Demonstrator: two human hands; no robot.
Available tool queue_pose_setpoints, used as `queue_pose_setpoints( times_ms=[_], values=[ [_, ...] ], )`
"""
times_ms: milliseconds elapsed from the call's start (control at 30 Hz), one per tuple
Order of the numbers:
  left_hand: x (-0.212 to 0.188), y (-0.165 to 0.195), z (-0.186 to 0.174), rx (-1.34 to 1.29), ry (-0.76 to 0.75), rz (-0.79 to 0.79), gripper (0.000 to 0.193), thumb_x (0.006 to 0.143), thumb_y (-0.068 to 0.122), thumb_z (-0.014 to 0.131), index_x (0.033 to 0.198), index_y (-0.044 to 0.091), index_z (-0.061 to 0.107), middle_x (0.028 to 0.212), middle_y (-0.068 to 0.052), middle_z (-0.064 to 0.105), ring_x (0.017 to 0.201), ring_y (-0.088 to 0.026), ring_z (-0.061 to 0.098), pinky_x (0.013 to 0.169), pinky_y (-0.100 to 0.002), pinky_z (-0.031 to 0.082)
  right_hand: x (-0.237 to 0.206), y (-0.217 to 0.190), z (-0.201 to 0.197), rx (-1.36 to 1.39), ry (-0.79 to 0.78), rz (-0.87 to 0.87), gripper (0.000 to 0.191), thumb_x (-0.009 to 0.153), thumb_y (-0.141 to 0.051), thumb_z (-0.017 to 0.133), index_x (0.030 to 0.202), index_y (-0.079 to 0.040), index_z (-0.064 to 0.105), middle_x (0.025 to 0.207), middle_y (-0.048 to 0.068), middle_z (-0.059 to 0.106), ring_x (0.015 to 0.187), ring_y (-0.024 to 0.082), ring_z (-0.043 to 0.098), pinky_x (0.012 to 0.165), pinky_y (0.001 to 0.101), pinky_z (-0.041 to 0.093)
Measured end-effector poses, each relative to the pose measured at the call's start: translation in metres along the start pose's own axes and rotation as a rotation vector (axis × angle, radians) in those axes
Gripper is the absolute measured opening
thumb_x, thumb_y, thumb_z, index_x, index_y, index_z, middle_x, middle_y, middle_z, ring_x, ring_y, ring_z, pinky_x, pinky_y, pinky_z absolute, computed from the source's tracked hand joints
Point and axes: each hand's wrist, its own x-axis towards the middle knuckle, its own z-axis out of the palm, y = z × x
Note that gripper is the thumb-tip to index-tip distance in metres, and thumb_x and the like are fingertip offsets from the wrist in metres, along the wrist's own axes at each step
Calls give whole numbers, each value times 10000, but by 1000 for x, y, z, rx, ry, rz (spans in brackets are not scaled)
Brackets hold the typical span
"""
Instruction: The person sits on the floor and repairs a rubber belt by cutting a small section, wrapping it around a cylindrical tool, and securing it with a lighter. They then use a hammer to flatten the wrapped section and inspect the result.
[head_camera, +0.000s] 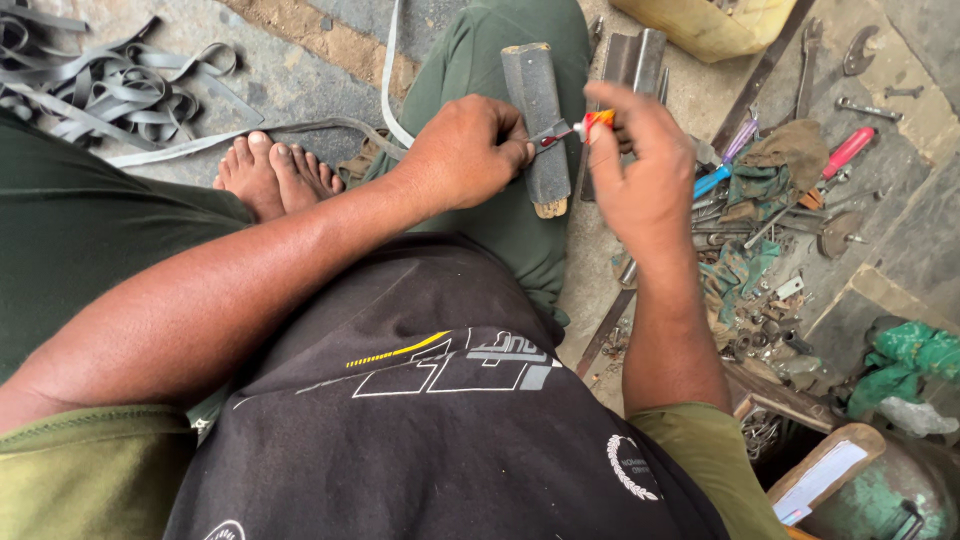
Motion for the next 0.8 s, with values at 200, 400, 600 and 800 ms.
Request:
queue_pose_setpoints(
  times_ms=[200, 400, 600, 800],
  values=[
    [-1, 10, -4, -117, -90, -88, 226, 934, 210, 665, 822, 17, 700, 680, -53, 713, 595, -132, 715, 601, -323, 559, -8, 36, -3, 711, 69, 293, 203, 1088, 11, 603, 1288, -1, 575, 1067, 104, 718, 930, 160, 689, 810, 292, 579],
    [0, 10, -3, -107, -100, -83, 201, 956, 181, 655, 848, 18, 698, 717, -39, 726, 631, -114, 717, 618, -296, 558, -27, 68, -1, 980, 106, 330, 136, 1075, -6, 611, 1206, -35, 589, 1107, 103, 700, 1002, 184, 706, 897, 345, 624],
    [3, 11, -1, -172, -147, -113, 222, 989, 171, 666, 847, 1, 670, 772, -45, 719, 666, -115, 689, 637, -281, 564, -55, 134, 6, 870, 91, 484, 137, 1048, -29, 605, 1182, -57, 615, 1041, 71, 712, 957, 166, 709, 837, 310, 604],
    [3, 12, 0, -236, -171, -121, 186, 1000, 142, 671, 885, -5, 677, 817, -46, 711, 731, -106, 675, 676, -266, 592, -138, 182, 28, -130, -202, 529, 182, 917, -24, 636, 1086, -62, 692, 912, 192, 719, 850, 344, 694, 773, 444, 546]
  ],
)
